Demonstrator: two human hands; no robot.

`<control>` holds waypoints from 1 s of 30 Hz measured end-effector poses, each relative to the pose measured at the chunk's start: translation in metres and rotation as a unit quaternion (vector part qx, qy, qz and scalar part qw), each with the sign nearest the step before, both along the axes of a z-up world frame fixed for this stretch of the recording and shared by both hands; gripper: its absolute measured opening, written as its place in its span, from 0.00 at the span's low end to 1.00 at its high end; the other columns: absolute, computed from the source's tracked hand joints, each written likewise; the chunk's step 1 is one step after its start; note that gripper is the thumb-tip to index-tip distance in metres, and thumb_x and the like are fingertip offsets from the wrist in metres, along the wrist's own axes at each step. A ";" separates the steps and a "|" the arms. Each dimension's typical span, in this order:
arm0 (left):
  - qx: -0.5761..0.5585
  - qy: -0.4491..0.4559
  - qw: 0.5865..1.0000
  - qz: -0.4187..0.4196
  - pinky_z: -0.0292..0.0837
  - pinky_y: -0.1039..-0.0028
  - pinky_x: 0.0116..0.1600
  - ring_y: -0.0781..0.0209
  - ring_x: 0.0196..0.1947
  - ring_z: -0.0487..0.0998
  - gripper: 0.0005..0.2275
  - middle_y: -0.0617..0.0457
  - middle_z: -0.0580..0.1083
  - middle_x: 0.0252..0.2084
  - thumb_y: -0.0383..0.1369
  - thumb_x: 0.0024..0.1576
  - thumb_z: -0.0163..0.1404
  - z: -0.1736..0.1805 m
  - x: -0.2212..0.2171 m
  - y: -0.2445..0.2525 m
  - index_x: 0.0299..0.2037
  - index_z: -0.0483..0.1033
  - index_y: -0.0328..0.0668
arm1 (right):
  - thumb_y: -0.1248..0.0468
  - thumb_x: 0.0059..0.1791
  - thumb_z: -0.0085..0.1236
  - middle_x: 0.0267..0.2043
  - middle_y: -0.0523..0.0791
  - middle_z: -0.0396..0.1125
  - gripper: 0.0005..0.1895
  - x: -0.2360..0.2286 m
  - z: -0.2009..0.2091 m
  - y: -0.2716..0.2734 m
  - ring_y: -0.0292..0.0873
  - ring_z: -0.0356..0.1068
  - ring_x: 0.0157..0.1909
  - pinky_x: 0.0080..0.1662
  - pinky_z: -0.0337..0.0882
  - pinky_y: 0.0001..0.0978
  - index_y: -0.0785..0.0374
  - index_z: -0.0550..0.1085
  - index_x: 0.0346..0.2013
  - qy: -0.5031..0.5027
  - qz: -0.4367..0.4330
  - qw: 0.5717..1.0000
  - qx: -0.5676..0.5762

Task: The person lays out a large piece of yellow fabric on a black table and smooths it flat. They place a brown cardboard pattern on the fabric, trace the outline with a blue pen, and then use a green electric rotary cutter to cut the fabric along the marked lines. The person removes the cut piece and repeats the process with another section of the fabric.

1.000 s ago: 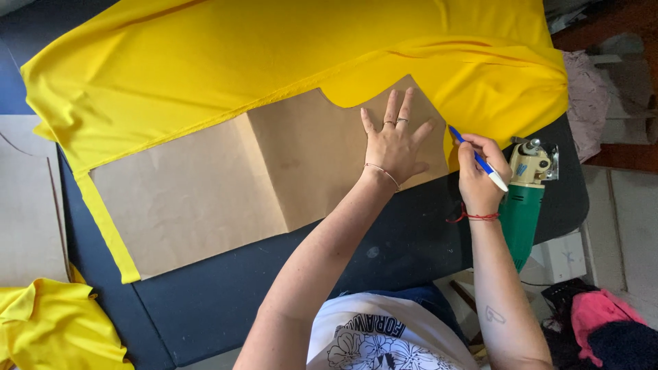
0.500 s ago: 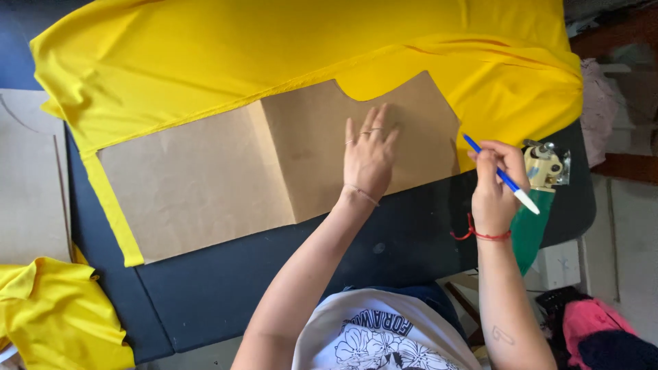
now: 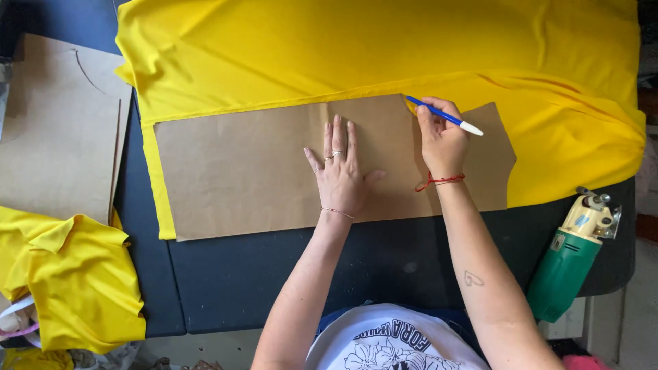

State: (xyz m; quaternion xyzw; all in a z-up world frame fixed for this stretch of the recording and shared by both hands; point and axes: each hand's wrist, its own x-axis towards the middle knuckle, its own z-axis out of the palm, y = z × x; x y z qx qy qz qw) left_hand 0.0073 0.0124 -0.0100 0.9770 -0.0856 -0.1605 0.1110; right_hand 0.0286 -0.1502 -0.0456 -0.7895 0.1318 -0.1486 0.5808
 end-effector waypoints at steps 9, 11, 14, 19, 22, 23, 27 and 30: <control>0.000 -0.034 0.999 -0.009 0.28 0.43 0.60 0.55 0.65 0.30 0.44 0.45 0.34 0.65 0.59 0.43 0.43 -0.011 -0.006 0.004 0.63 0.36 0.43 | 0.67 0.47 0.49 0.30 0.49 0.66 0.04 -0.031 0.022 -0.041 0.38 0.68 0.35 0.37 0.70 0.23 0.63 0.68 0.35 0.087 -0.042 0.995 -0.020; -0.018 -0.060 0.998 0.000 0.28 0.47 0.61 0.55 0.65 0.33 0.44 0.45 0.36 0.65 0.58 0.42 0.45 -0.012 -0.007 0.005 0.62 0.38 0.41 | 0.68 0.47 0.48 0.30 0.51 0.66 0.04 -0.028 0.007 -0.067 0.39 0.69 0.36 0.38 0.70 0.24 0.65 0.67 0.35 0.069 -0.062 0.996 -0.015; -0.044 -0.144 0.989 0.002 0.30 0.55 0.63 0.57 0.65 0.40 0.40 0.45 0.42 0.64 0.55 0.44 0.47 -0.027 -0.011 0.010 0.61 0.45 0.37 | 0.69 0.47 0.47 0.29 0.52 0.66 0.03 -0.023 -0.002 -0.094 0.41 0.70 0.35 0.38 0.72 0.25 0.66 0.66 0.35 0.047 -0.103 0.994 -0.004; -0.092 -0.233 0.968 0.003 0.37 0.64 0.64 0.58 0.63 0.48 0.26 0.47 0.48 0.63 0.35 0.50 0.46 -0.036 -0.014 0.036 0.58 0.53 0.37 | 0.69 0.47 0.46 0.27 0.49 0.65 0.03 -0.020 -0.004 -0.099 0.39 0.70 0.34 0.38 0.73 0.28 0.64 0.65 0.35 0.059 -0.115 0.991 -0.012; -0.048 -0.209 0.976 -0.046 0.42 0.57 0.63 0.59 0.62 0.52 0.25 0.51 0.51 0.62 0.36 0.51 0.45 -0.022 -0.015 0.059 0.58 0.54 0.40 | 0.67 0.47 0.45 0.25 0.46 0.65 0.01 -0.015 0.000 -0.072 0.35 0.71 0.32 0.38 0.75 0.25 0.59 0.65 0.33 0.056 -0.148 0.987 -0.015; -0.036 -0.198 0.978 -0.058 0.40 0.52 0.62 0.62 0.63 0.49 0.27 0.53 0.50 0.63 0.42 0.50 0.44 -0.021 -0.015 0.062 0.59 0.52 0.41 | 0.70 0.46 0.44 0.27 0.47 0.64 0.03 -0.013 0.003 -0.053 0.36 0.69 0.33 0.37 0.72 0.24 0.62 0.64 0.34 0.007 -0.135 0.990 -0.042; -0.041 -0.163 0.986 -0.015 0.27 0.38 0.58 0.61 0.65 0.41 0.32 0.59 0.46 0.64 0.49 0.47 0.45 -0.019 -0.017 0.064 0.60 0.49 0.53 | 0.67 0.49 0.47 0.32 0.49 0.65 0.05 0.011 0.038 0.084 0.36 0.64 0.36 0.41 0.67 0.24 0.65 0.67 0.37 -0.020 0.018 0.999 -0.044; -0.089 -0.164 0.982 0.025 0.33 0.30 0.55 0.45 0.65 0.39 0.32 0.56 0.50 0.63 0.49 0.35 0.52 -0.018 -0.017 0.073 0.54 0.62 0.59 | 0.66 0.46 0.44 0.32 0.46 0.67 0.08 0.031 0.055 0.195 0.32 0.65 0.34 0.39 0.67 0.19 0.62 0.69 0.37 0.036 0.116 0.985 0.119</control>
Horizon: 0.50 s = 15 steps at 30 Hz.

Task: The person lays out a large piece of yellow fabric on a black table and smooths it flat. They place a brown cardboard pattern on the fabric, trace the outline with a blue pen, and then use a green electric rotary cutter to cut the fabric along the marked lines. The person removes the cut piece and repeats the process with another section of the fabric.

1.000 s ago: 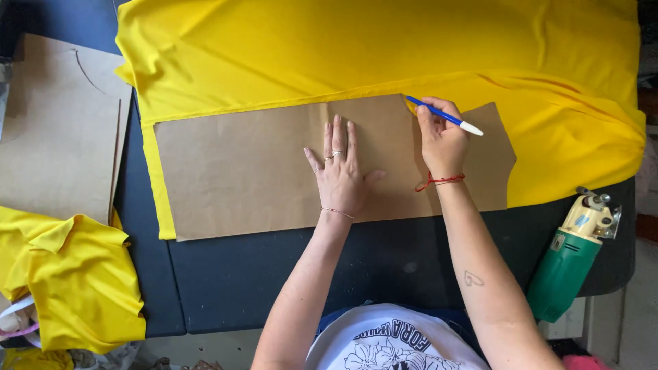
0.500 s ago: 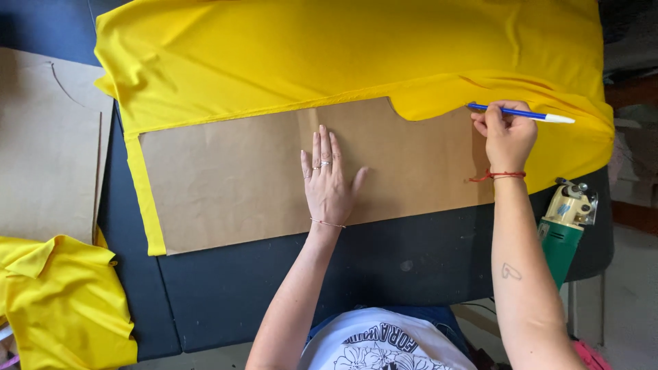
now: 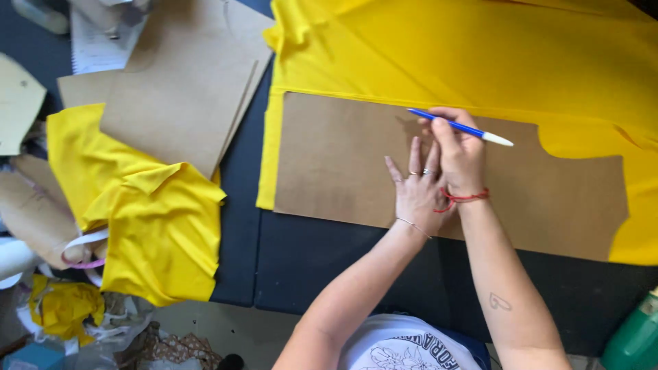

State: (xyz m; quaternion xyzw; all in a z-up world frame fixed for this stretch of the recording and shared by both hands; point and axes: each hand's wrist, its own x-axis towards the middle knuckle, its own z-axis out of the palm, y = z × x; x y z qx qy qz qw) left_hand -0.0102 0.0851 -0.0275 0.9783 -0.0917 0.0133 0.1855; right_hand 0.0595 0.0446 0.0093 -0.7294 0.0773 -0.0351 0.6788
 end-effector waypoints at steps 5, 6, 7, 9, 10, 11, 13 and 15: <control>0.138 0.094 0.984 -0.060 0.29 0.41 0.60 0.43 0.64 0.34 0.30 0.61 0.39 0.64 0.60 0.46 0.35 0.011 0.009 0.011 0.59 0.43 0.70 | 0.64 0.45 0.45 0.31 0.43 0.69 0.07 0.036 -0.028 0.101 0.29 0.67 0.34 0.35 0.68 0.16 0.58 0.70 0.36 0.077 0.101 0.991 0.049; 0.193 0.134 0.967 -0.095 0.26 0.46 0.62 0.41 0.64 0.32 0.30 0.62 0.34 0.65 0.65 0.50 0.28 0.015 0.012 0.013 0.61 0.35 0.74 | 0.64 0.46 0.46 0.33 0.43 0.69 0.07 0.043 -0.038 0.114 0.30 0.68 0.37 0.37 0.69 0.17 0.58 0.70 0.37 0.091 0.123 0.986 0.066; 0.191 0.134 0.968 -0.088 0.26 0.46 0.62 0.41 0.64 0.32 0.30 0.62 0.34 0.65 0.65 0.50 0.28 0.023 0.014 0.020 0.61 0.35 0.74 | 0.64 0.46 0.46 0.33 0.43 0.69 0.07 0.047 -0.040 0.122 0.30 0.68 0.37 0.37 0.69 0.17 0.58 0.70 0.37 0.090 0.129 0.985 0.064; 0.207 0.136 0.961 -0.125 0.24 0.50 0.63 0.45 0.64 0.31 0.28 0.60 0.36 0.65 0.61 0.52 0.24 0.040 0.015 0.028 0.61 0.35 0.70 | 0.64 0.47 0.46 0.33 0.45 0.68 0.07 0.053 -0.044 0.134 0.31 0.67 0.38 0.39 0.69 0.19 0.59 0.70 0.37 0.061 0.153 0.986 0.020; 0.205 0.138 0.961 -0.122 0.24 0.50 0.63 0.45 0.64 0.31 0.28 0.60 0.36 0.65 0.61 0.52 0.24 0.041 0.017 0.032 0.61 0.35 0.70 | 0.64 0.47 0.46 0.33 0.45 0.68 0.07 0.055 -0.047 0.136 0.31 0.67 0.38 0.39 0.69 0.19 0.59 0.70 0.37 0.063 0.156 0.986 0.018; 0.211 0.136 0.958 -0.138 0.23 0.49 0.63 0.45 0.64 0.31 0.28 0.57 0.36 0.65 0.60 0.52 0.24 0.042 0.018 0.034 0.61 0.35 0.68 | 0.64 0.47 0.46 0.33 0.44 0.68 0.07 0.056 -0.049 0.135 0.31 0.66 0.37 0.39 0.69 0.19 0.60 0.70 0.38 0.059 0.168 0.984 0.006; 0.212 0.129 0.956 -0.157 0.22 0.48 0.62 0.45 0.64 0.30 0.28 0.55 0.36 0.65 0.59 0.53 0.24 0.030 0.016 0.029 0.61 0.35 0.66 | 0.64 0.47 0.46 0.32 0.44 0.68 0.07 0.056 -0.047 0.130 0.30 0.65 0.35 0.39 0.69 0.19 0.60 0.70 0.38 0.054 0.175 0.983 -0.012; 0.178 0.113 0.971 -0.111 0.26 0.42 0.60 0.37 0.63 0.31 0.31 0.56 0.30 0.65 0.63 0.53 0.29 0.002 0.010 0.013 0.62 0.31 0.69 | 0.65 0.46 0.46 0.31 0.47 0.68 0.07 0.053 -0.036 0.119 0.35 0.68 0.35 0.38 0.70 0.22 0.62 0.70 0.36 0.060 0.160 0.985 -0.041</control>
